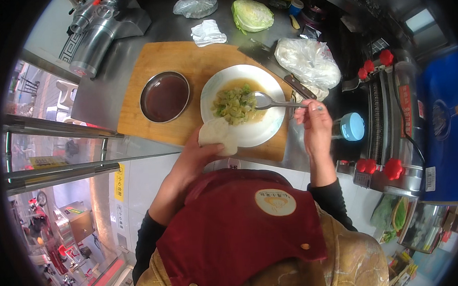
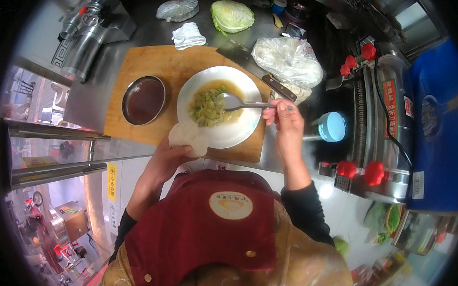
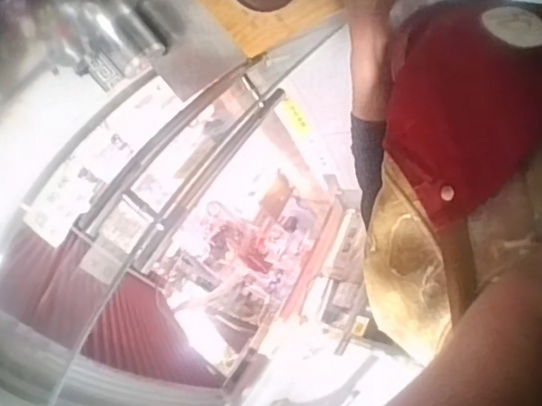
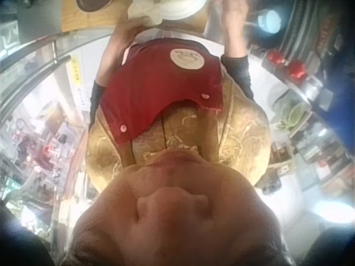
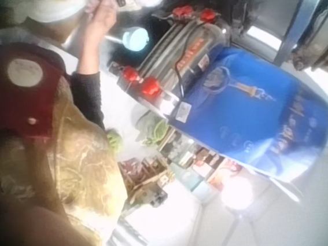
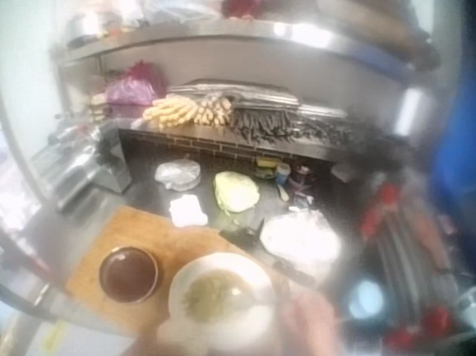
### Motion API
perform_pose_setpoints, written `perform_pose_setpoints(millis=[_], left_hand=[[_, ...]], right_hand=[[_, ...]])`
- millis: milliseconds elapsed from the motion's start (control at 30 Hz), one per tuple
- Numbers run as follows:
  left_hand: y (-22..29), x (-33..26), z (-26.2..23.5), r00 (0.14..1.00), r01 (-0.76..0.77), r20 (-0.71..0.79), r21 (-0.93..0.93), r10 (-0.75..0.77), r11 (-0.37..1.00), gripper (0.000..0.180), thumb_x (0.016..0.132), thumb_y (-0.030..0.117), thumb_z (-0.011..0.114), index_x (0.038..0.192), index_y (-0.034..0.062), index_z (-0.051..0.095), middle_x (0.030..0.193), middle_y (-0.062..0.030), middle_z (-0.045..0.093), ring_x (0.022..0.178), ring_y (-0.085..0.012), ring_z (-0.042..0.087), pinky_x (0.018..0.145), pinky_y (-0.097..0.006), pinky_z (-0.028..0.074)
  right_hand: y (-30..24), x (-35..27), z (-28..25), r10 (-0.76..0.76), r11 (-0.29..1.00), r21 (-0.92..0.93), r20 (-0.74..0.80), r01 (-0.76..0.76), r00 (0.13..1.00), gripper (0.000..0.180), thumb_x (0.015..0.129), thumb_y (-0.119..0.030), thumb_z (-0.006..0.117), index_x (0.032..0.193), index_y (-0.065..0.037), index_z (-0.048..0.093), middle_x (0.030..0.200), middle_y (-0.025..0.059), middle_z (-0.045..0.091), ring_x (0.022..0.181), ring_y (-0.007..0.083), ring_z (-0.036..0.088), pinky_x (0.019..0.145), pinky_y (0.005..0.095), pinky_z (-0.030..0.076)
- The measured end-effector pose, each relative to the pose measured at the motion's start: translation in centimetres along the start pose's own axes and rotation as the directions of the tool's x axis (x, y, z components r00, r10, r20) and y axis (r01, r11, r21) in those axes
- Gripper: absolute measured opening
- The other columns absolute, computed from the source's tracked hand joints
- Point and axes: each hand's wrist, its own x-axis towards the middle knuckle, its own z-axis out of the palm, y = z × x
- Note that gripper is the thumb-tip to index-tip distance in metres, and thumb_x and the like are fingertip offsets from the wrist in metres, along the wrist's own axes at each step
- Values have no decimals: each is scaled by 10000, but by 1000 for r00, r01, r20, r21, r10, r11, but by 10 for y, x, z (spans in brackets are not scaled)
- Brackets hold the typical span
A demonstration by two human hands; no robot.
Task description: The person repeatedly scoops a chopped vegetable mixture from a plate onto thin round wrappers using a spoon, then folds and seals each wrap by hand. The process is repeated multiple times in a small food stall workspace.
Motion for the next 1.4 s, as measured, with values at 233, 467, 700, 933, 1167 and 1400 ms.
perform_pose_setpoints(millis=[233,467,700,933,1167,1400], left_hand=[[51,-19,54,948,-151,287,23,138,988,589,792,43,656,1335,26,430,1232,-103,573,1139,-223,568,954,-352,465],[66,-57,61,642,-136,738,-155,206,978,728,652,101,869,1236,17,443,1249,-207,554,1183,-324,542,979,-443,441],[51,-69,52,884,-93,437,-183,166,979,714,629,84,868,1194,29,436,1228,-212,564,1156,-319,565,984,-450,454],[33,-88,11,948,-305,85,-35,307,952,722,631,87,782,1248,21,413,1197,-214,568,1124,-352,573,918,-463,488],[-5,-95,-23,956,-270,-172,-205,237,941,637,722,-71,617,1330,-44,429,1255,-171,561,1170,-299,551,991,-405,441],[-2,-86,-19,980,-198,-3,-33,198,980,589,798,34,640,1343,-23,422,1254,-175,578,1150,-280,576,983,-393,463]], right_hand=[[-112,-1,39,-83,980,200,292,24,953,243,1020,-189,441,1013,26,554,746,117,606,634,151,572,563,240,447],[-205,-8,83,-156,870,382,812,-310,562,252,1017,-239,457,922,-31,564,637,99,591,511,176,583,464,267,490],[-162,1,61,-385,790,612,535,-30,752,223,1011,-247,479,900,-69,558,668,68,580,547,168,577,448,261,483],[-63,11,12,0,986,-165,100,16,995,216,1008,-202,497,963,-5,576,769,64,616,631,89,556,572,208,440],[40,-17,-9,28,884,-468,79,12,996,193,1005,-179,519,937,-21,607,750,16,630,672,49,554,601,203,453],[70,-22,-13,-72,710,-689,135,146,988,214,989,-157,490,1051,-1,623,994,147,638,846,264,623,780,371,503]])
